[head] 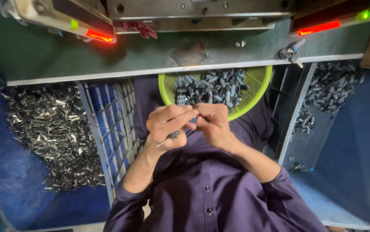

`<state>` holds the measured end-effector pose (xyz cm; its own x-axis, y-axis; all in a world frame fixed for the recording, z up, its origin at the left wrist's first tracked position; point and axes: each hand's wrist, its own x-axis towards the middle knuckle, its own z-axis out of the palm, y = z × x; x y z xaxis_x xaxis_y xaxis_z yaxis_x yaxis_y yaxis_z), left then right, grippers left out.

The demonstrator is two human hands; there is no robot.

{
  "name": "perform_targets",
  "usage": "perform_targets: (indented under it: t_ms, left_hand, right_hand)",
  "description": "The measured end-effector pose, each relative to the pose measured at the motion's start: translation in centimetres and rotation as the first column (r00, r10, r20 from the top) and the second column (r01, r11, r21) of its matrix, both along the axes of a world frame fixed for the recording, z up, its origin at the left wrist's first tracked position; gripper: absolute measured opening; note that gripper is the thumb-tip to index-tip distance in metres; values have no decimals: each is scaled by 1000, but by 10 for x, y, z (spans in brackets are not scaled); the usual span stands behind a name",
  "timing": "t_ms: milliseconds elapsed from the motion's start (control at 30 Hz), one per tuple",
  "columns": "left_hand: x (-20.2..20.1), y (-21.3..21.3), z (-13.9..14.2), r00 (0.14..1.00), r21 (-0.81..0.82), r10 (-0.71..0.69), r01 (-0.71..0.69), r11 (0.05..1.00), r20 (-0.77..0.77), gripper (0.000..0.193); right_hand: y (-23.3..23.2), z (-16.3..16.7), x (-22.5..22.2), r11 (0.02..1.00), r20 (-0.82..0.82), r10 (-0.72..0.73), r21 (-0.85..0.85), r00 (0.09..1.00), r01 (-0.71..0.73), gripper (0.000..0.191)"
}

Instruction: The person picks small cylindrical components from a green basket and inserts them into a machine slot one at a time. The person occasionally adjusts the basket and uses a green hose to clear debris from the machine surface. Finished parts accumulate in a blue bin below.

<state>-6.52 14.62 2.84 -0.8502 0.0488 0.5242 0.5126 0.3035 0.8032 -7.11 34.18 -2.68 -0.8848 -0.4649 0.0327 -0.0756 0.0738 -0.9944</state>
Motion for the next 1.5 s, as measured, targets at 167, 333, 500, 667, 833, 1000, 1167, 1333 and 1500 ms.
perform_targets:
  t_ms: [167, 333, 500, 667, 833, 1000, 1167, 1333, 1500]
  left_hand:
    - [-13, -6, 12, 954, 126, -193, 168, 978, 229, 45]
    - [-8, 10, 31, 971, 230, -35, -20, 973, 235, 30]
    - [-5, 13, 37, 974, 223, -71, 22, 975, 213, 40]
    - [-10, 8, 32, 948, 257, -216, 153, 954, 234, 46]
    - [-12, 8, 31, 932, 295, -267, 190, 936, 247, 47]
    - [-14, 8, 31, 943, 214, -249, 202, 956, 219, 45]
    - [-16, 5, 25, 918, 219, -331, 285, 933, 219, 43]
    - [-14, 7, 20, 894, 304, -305, 205, 930, 330, 43]
    - [-9, 12, 15, 948, 331, -130, 28, 943, 289, 44]
  right_hand:
    - [-10, 2, 8, 868, 711, 171, -436, 682, 237, 17]
    - [-22, 13, 9, 938, 72, -276, -196, 958, 285, 14]
    - [-4, 11, -4, 987, -63, -141, -91, 988, 135, 29]
    - [6, 2, -4, 952, 287, 104, -307, 952, -11, 43]
    - [3, -1, 0, 893, 404, 117, -443, 907, 82, 32]
    - [5, -4, -3, 841, 455, 202, -534, 868, 84, 32]
    - [12, -9, -3, 759, 512, 318, -641, 798, 109, 21]
    - [9, -13, -6, 786, 640, 284, -582, 714, 209, 12]
    - [-8, -16, -8, 844, 616, 45, -444, 786, 300, 19]
